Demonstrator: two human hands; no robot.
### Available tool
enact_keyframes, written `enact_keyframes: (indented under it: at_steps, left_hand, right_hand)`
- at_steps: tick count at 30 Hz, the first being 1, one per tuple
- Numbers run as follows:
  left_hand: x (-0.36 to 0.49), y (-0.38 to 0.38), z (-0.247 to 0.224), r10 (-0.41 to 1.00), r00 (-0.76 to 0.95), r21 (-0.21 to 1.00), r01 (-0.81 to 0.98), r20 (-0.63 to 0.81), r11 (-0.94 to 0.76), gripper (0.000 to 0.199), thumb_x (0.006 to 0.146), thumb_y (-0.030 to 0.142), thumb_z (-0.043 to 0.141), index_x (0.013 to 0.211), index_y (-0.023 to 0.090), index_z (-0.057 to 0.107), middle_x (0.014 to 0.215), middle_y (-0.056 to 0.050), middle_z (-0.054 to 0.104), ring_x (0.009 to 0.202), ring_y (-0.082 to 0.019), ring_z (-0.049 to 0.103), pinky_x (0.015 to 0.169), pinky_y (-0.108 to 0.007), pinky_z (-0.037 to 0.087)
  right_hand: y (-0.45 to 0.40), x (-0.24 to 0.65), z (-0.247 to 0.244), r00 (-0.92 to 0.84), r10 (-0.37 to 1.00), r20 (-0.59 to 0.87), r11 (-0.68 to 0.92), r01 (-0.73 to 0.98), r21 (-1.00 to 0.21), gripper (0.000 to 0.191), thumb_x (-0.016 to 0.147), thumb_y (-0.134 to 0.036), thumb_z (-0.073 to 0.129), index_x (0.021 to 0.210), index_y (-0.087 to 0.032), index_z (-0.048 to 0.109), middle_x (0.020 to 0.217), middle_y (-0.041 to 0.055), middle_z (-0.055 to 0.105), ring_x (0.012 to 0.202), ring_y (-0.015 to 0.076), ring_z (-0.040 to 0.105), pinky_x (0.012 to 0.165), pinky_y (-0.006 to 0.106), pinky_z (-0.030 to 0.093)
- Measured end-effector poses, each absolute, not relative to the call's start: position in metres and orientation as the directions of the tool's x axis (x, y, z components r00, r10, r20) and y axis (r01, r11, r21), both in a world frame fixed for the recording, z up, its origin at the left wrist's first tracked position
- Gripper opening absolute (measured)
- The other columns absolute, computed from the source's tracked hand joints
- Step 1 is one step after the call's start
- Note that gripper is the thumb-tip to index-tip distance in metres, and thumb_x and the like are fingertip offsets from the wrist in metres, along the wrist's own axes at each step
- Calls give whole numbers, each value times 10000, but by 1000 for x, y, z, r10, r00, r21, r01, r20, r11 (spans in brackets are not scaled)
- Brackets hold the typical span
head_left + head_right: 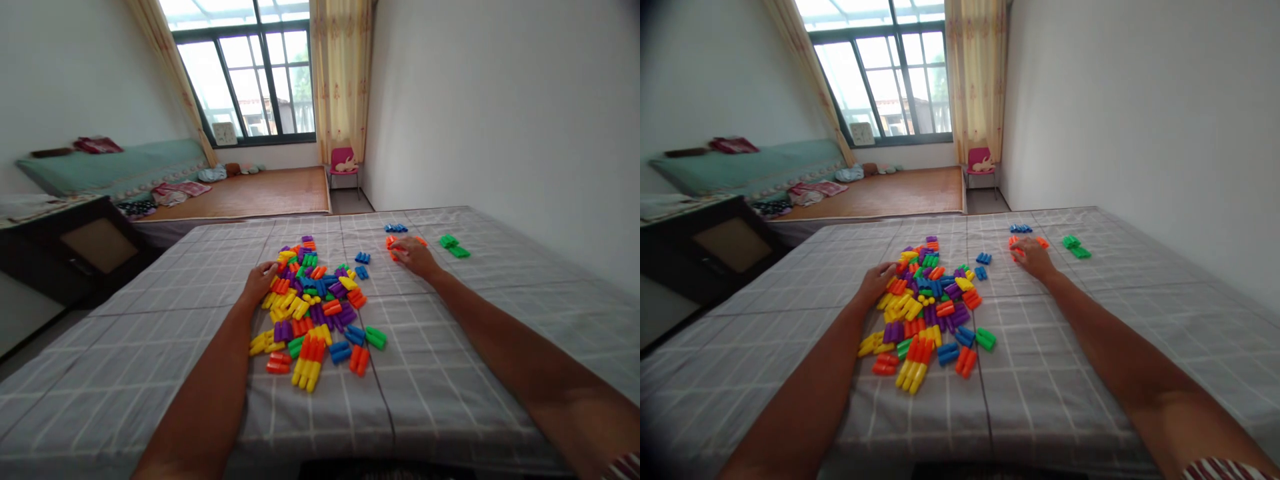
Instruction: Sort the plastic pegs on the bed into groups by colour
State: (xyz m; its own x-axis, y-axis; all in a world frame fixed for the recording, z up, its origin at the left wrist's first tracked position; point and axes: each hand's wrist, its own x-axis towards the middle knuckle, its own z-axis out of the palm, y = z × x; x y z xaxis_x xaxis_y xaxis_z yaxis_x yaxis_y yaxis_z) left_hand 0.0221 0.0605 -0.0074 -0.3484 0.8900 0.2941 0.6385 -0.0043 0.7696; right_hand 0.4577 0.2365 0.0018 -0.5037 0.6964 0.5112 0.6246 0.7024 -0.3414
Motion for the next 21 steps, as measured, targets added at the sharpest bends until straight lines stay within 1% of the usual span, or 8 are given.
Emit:
enact_keyframes:
  at_steps: [3, 5, 10, 12, 14, 16, 18, 21]
  left_hand:
    - [27, 61, -2, 868, -296, 727, 678, 399, -104, 397, 824, 466, 522, 998, 169, 722, 1120, -93, 700, 1076, -250, 615, 898, -355, 503]
    - [34, 62, 2, 868, -206, 697, 689, 451, -199, 362, 831, 446, 538, 983, 175, 725, 1118, -97, 695, 1090, -240, 612, 936, -359, 490]
    - [51, 60, 3, 886, -34, 621, 725, 463, -297, 280, 858, 358, 518, 926, 187, 729, 1029, -76, 721, 1032, -214, 640, 992, -360, 463]
    - [52, 60, 1, 893, -13, 604, 741, 451, -294, 272, 863, 324, 498, 931, 192, 726, 1009, -67, 727, 1015, -205, 645, 981, -351, 470]
    - [51, 60, -1, 894, -17, 591, 756, 448, -281, 276, 864, 299, 485, 949, 192, 724, 1015, -66, 727, 1011, -203, 646, 970, -346, 476]
    - [49, 60, -3, 895, -39, 585, 769, 445, -257, 278, 858, 281, 483, 964, 190, 723, 1027, -65, 726, 1013, -205, 646, 958, -347, 483]
    - [46, 61, -4, 900, -53, 588, 774, 432, -236, 277, 851, 271, 489, 974, 189, 723, 1032, -63, 724, 1012, -206, 646, 941, -343, 493]
    - [44, 63, -6, 907, -54, 592, 774, 418, -227, 283, 846, 262, 489, 989, 195, 723, 1037, -56, 723, 1009, -202, 647, 926, -329, 500]
  right_hand:
    - [208, 429, 18, -620, 662, 421, 747, 507, -429, 264, 901, -352, 506, 1002, -183, 683, 995, 93, 691, 790, 187, 637, 758, 331, 515]
    - [186, 403, 28, -755, 546, 363, 814, 375, -443, 279, 910, -384, 512, 1035, -196, 677, 1014, 80, 682, 749, 160, 630, 721, 302, 510]
    - [159, 332, 39, -877, 264, 401, 944, 149, -296, 267, 891, -207, 532, 1121, -220, 667, 1154, 99, 663, 1088, 221, 582, 969, 408, 424]
    - [164, 307, 38, -913, 209, 350, 952, 108, -286, 307, 850, -133, 553, 1120, -216, 672, 1160, 93, 672, 1116, 224, 579, 1002, 417, 395]
    - [173, 289, 35, -927, 254, 277, 934, 160, -319, 274, 826, -123, 579, 1066, -192, 693, 1074, 91, 702, 1036, 223, 619, 957, 389, 426]
    - [183, 281, 32, -897, 375, 236, 885, 270, -380, 218, 826, -159, 597, 1019, -162, 698, 983, 91, 717, 931, 218, 645, 876, 355, 465]
    - [192, 285, 30, -843, 500, 198, 789, 350, -505, 223, 838, -200, 595, 1038, -145, 676, 926, 82, 716, 846, 200, 652, 787, 318, 491]
    - [203, 310, 27, -767, 639, 57, 542, 396, -741, 268, 856, -236, 574, 1106, -150, 617, 840, 52, 703, 749, 163, 649, 658, 254, 507]
